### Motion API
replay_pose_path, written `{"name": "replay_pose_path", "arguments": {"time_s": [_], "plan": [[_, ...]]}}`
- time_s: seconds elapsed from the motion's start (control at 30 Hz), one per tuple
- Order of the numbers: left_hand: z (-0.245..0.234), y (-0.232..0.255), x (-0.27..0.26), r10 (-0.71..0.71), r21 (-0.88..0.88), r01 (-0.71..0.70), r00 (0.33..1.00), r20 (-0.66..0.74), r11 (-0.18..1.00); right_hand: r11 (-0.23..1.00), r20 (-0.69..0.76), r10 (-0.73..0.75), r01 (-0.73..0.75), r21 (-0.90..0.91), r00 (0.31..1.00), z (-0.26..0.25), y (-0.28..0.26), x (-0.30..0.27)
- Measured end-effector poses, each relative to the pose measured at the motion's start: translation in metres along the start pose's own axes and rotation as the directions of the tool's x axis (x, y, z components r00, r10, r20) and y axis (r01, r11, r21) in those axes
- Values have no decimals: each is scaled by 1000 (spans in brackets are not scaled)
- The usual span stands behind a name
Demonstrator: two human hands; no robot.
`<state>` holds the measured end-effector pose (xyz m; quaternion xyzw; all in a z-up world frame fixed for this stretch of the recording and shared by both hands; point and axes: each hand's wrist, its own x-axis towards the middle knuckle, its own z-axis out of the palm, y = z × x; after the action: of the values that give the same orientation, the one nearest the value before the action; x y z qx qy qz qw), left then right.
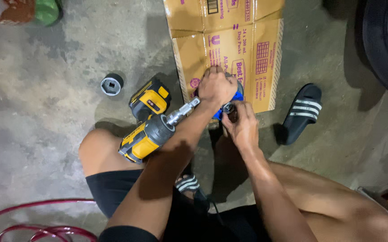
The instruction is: The person assembles a small electric motor by hand, placing a bearing and a yellow coil into a metal housing, then securing a blue plastic cover with a cordless impact driver. The person repeatedly removes and reattaches the cover to adjust internal components.
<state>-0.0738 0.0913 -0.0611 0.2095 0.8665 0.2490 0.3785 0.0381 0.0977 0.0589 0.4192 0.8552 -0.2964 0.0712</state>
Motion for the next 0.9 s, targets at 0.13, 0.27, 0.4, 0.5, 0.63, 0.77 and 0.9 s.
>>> {"name": "replay_pose_path", "arguments": {"time_s": [0.13,0.27,0.4,0.5,0.63,0.77,0.9], "plan": [[0,-1,3,-6,19,6,1000,6,1000,1000,1,-6,6,-8,1000,0,3,4],[2,-2,1,12,-18,-12,1000,2,1000,999,1,16,-16,28,1000,-1,-1,2],[-1,-3,4,22,10,-22,999,-32,1000,999,27,0,1,-39,1000,-1,-8,6],[0,0,-1,3,27,-2,1000,-9,1000,996,26,-36,38,-82,999,-3,-8,3],[0,-1,3,-13,25,13,1000,2,1000,996,17,-42,43,-78,999,1,-11,4],[4,-2,3,-22,-7,22,998,-54,1000,994,20,-35,37,-100,999,2,-15,6],[5,-4,1,-12,1,12,1000,-19,1000,996,56,-34,39,-83,998,-1,-15,6]]}}
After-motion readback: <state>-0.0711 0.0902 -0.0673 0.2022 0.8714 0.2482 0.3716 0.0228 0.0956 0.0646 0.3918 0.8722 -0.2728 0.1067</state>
